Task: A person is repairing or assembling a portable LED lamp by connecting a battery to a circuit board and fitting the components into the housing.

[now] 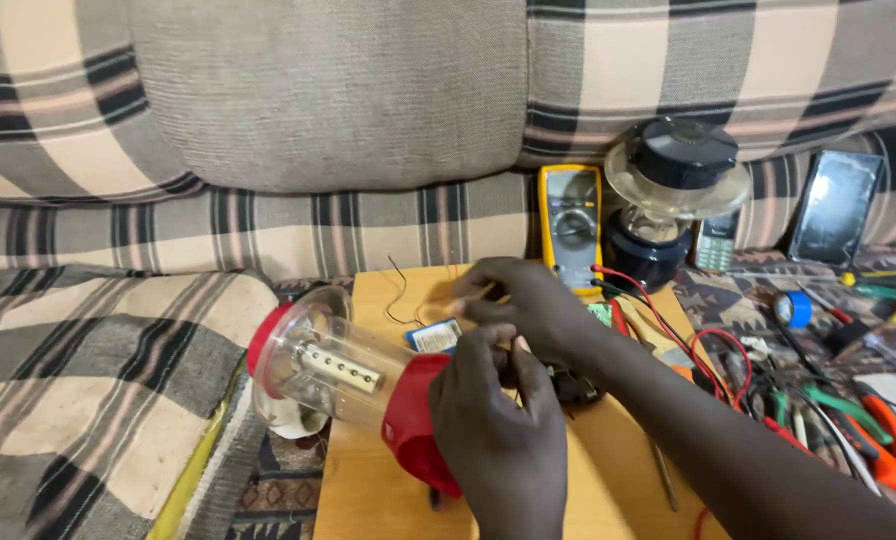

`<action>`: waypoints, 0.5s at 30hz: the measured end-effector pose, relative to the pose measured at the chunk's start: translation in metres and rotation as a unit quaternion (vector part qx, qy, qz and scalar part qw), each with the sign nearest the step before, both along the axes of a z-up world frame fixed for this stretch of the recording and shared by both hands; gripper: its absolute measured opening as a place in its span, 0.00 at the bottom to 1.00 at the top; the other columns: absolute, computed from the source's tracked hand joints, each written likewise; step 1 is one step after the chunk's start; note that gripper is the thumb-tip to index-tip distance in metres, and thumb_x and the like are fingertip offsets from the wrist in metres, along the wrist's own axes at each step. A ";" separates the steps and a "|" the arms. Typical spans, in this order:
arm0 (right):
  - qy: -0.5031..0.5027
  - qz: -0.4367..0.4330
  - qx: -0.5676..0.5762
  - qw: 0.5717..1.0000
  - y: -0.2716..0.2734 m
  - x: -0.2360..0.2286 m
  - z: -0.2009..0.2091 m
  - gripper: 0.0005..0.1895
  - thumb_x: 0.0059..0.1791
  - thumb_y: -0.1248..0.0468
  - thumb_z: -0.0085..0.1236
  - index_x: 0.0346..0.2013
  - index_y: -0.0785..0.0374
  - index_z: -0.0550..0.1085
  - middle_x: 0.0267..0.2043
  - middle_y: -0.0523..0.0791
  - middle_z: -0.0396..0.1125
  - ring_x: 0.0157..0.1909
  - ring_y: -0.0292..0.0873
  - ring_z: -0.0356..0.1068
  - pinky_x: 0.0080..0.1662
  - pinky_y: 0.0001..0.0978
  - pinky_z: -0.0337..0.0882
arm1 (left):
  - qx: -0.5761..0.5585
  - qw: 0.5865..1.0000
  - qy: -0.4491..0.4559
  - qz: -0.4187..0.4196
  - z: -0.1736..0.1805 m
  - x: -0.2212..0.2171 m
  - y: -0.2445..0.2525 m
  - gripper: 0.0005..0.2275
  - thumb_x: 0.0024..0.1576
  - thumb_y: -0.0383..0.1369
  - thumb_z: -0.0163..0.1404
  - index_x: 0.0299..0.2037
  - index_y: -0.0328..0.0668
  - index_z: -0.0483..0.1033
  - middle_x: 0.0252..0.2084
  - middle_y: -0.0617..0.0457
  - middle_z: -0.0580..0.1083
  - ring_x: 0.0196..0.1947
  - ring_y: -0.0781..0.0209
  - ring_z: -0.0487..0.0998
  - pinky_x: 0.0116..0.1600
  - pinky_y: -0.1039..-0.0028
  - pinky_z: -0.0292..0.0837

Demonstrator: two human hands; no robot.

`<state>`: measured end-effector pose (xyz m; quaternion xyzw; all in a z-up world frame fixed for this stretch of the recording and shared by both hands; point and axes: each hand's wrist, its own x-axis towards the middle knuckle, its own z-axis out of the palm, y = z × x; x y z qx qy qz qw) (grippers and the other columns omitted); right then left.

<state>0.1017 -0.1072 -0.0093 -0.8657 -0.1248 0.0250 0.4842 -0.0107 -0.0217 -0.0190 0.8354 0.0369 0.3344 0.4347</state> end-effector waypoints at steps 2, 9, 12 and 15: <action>-0.009 0.044 -0.060 0.997 0.016 0.017 0.000 0.18 0.44 0.50 0.65 0.43 0.53 0.80 0.45 0.39 0.77 0.45 0.36 0.76 0.45 0.30 0.72 | -0.021 1.000 -0.007 0.014 0.003 0.000 -0.003 0.05 0.54 0.31 0.55 0.40 0.49 0.77 0.35 0.56 0.81 0.36 0.51 0.80 0.42 0.61 0.73; -0.066 0.197 -0.250 0.946 0.054 0.050 -0.018 0.30 0.43 0.45 0.61 0.58 0.46 0.73 0.58 0.46 0.66 0.54 0.47 0.71 0.52 0.41 0.69 | -0.078 0.995 0.006 0.069 0.007 0.000 -0.009 0.06 0.53 0.29 0.54 0.39 0.49 0.78 0.31 0.58 0.81 0.30 0.58 0.81 0.40 0.64 0.74; -0.070 0.211 -0.274 0.936 0.066 0.054 -0.029 0.28 0.46 0.56 0.59 0.62 0.47 0.70 0.61 0.43 0.65 0.58 0.48 0.69 0.52 0.44 0.71 | -0.099 0.991 -0.019 0.087 0.012 -0.002 -0.009 0.06 0.54 0.29 0.53 0.40 0.50 0.78 0.29 0.59 0.79 0.29 0.59 0.78 0.33 0.67 0.76; -0.055 0.240 -0.291 0.925 0.073 0.061 -0.041 0.28 0.48 0.65 0.61 0.63 0.50 0.69 0.67 0.46 0.62 0.65 0.52 0.64 0.58 0.45 0.69 | -0.083 0.991 -0.014 0.102 0.012 -0.001 -0.010 0.06 0.55 0.29 0.53 0.40 0.50 0.78 0.30 0.58 0.79 0.29 0.58 0.79 0.35 0.65 0.76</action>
